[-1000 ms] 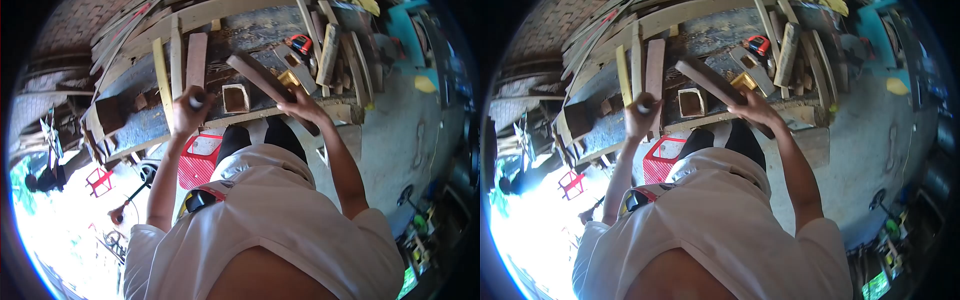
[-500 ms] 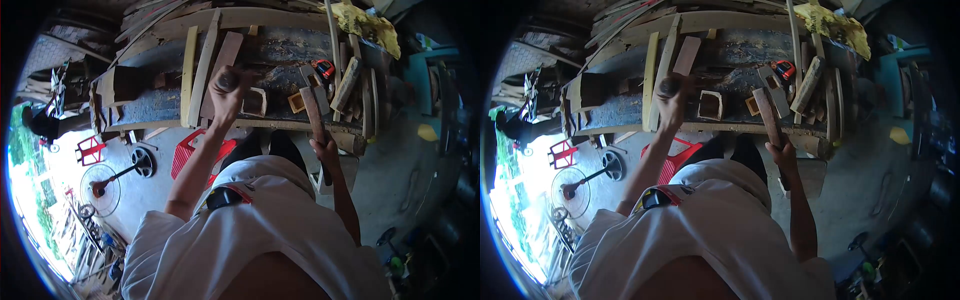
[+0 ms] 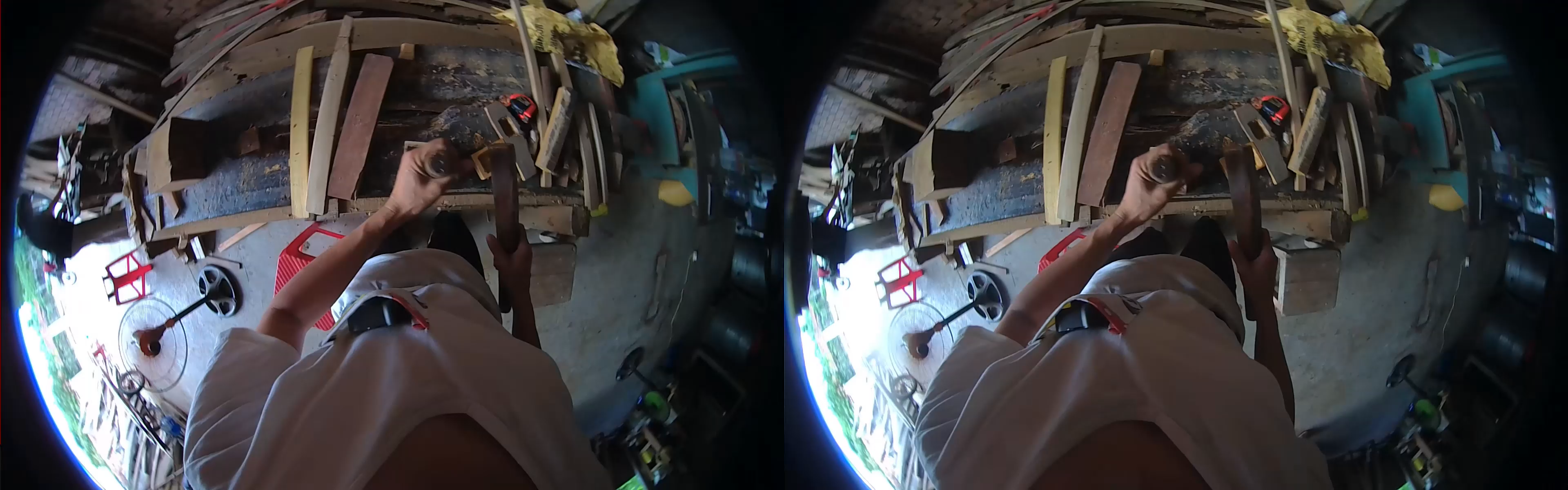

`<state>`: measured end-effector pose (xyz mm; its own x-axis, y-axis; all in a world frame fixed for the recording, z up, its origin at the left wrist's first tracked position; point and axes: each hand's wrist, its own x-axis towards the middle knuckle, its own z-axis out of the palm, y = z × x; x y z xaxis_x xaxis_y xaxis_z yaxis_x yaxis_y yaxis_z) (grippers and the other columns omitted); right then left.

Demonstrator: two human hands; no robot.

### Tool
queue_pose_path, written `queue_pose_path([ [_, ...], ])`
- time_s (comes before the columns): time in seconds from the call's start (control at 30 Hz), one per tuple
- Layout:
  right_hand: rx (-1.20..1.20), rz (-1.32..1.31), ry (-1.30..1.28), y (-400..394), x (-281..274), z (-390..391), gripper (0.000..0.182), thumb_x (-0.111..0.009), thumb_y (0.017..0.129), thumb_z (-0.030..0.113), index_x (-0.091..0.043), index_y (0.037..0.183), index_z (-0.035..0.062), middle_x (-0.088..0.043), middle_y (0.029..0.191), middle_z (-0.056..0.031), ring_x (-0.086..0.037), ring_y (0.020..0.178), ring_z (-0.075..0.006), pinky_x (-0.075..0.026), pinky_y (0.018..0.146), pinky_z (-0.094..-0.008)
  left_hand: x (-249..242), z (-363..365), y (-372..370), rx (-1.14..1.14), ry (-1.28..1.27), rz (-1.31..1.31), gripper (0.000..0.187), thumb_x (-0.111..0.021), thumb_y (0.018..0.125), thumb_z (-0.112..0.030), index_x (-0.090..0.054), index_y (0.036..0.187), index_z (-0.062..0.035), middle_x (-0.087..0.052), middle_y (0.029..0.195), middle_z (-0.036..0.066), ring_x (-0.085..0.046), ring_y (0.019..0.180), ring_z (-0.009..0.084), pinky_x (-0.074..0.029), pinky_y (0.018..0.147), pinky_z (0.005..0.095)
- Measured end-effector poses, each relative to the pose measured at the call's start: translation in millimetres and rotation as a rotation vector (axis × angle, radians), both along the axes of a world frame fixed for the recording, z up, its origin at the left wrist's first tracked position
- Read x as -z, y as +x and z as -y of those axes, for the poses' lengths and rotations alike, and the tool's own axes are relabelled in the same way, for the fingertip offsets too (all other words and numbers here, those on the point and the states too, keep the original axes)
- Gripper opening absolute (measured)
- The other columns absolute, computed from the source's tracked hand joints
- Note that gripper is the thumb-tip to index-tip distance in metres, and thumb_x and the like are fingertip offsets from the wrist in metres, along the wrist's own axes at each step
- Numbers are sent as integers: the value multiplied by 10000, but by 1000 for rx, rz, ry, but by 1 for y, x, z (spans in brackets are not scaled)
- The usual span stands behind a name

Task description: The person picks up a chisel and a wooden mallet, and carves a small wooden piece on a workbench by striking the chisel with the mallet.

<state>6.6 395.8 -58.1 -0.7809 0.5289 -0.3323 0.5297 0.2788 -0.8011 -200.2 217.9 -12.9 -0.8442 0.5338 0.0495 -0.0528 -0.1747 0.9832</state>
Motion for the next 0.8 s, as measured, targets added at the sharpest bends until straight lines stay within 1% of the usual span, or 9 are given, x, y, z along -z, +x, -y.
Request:
queue_pose_path([
  [0.17, 46, -29, 24, -3, -12, 21, 511, -802, 836, 356, -595, 1156, 15, -708, 972, -176, -705, 886, -293, -521, 774, -395, 23, 10, -20, -42, 30, 169, 236, -774, 894, -75, -579, 762, -91, -566, 688, -80, -483, 657, 1, -427, 603, 210],
  [0.23, 19, -168, 74, -5, -15, 29, 356, -778, 869, 256, -571, 1048, 29, -535, 702, -5, -488, 542, -88, -399, 502, -289, 21, 11, -22, -54, 48, 134, 246, -771, 900, -88, -574, 754, -97, -561, 683, -78, -473, 650, 2, -422, 599, 213],
  [0.27, 23, -173, 80, -7, -19, 31, 356, -778, 869, 256, -571, 1048, 29, -535, 702, -5, -488, 542, -88, -399, 502, -289, 16, 12, -20, -54, 26, 125, 257, -775, 896, -82, -565, 749, -92, -553, 692, -78, -465, 659, 2, -420, 603, 210],
  [0.33, 47, -123, 65, -6, -32, 36, 449, -792, 847, 310, -597, 1115, 7, -700, 904, -180, -691, 804, -274, -523, 732, -383, 17, 11, -17, -32, 56, 84, 198, -762, 899, -65, -588, 807, -80, -599, 724, -45, -536, 681, 25, -453, 606, 219],
  [0.4, 76, -90, 57, -10, -47, 43, 433, -789, 850, 292, -592, 1107, 4, -696, 896, -180, -677, 783, -267, -520, 722, -379, 19, 12, -8, -18, 78, 51, 144, -748, 903, -49, -611, 864, -69, -644, 757, -12, -607, 702, 49, -486, 609, 228],
  [0.5, 114, -56, 46, -16, -63, 52, 398, -781, 859, 247, -578, 1092, -3, -685, 881, -178, -632, 721, -253, -512, 692, -371, 18, 5, 3, 2, 11, -129, 184, -796, 860, -50, -613, 852, -64, -590, 743, -30, -510, 666, 36, -435, 592, 226],
  [0.63, 50, -189, 131, -36, -93, 59, 404, -794, 847, 225, -578, 1107, 4, -689, 887, -176, -679, 782, -238, -528, 723, -370, -3, 0, 14, -30, -90, -161, 281, -815, 809, -48, -609, 1000, -59, -608, 820, 9, -547, 751, 86, -484, 723, 277],
  [0.67, -14, -265, 228, -40, -100, 61, 412, -799, 842, 217, -577, 1120, 8, -692, 890, -171, -698, 811, -239, -533, 736, -370, -4, 1, 14, 49, -175, -88, 424, -814, 776, -38, -598, 1141, -49, -650, 955, 66, -612, 878, 138, -502, 832, 309],
  [0.8, -70, -260, 222, -52, -132, 66, 454, -805, 836, 206, -563, 1163, 4, -699, 912, -179, -722, 883, -269, -539, 761, -377, 17, -11, 16, 23, -140, -346, 366, -775, 728, -67, -647, 1071, -56, -656, 998, 160, -643, 993, 344, -511, 885, 417],
])
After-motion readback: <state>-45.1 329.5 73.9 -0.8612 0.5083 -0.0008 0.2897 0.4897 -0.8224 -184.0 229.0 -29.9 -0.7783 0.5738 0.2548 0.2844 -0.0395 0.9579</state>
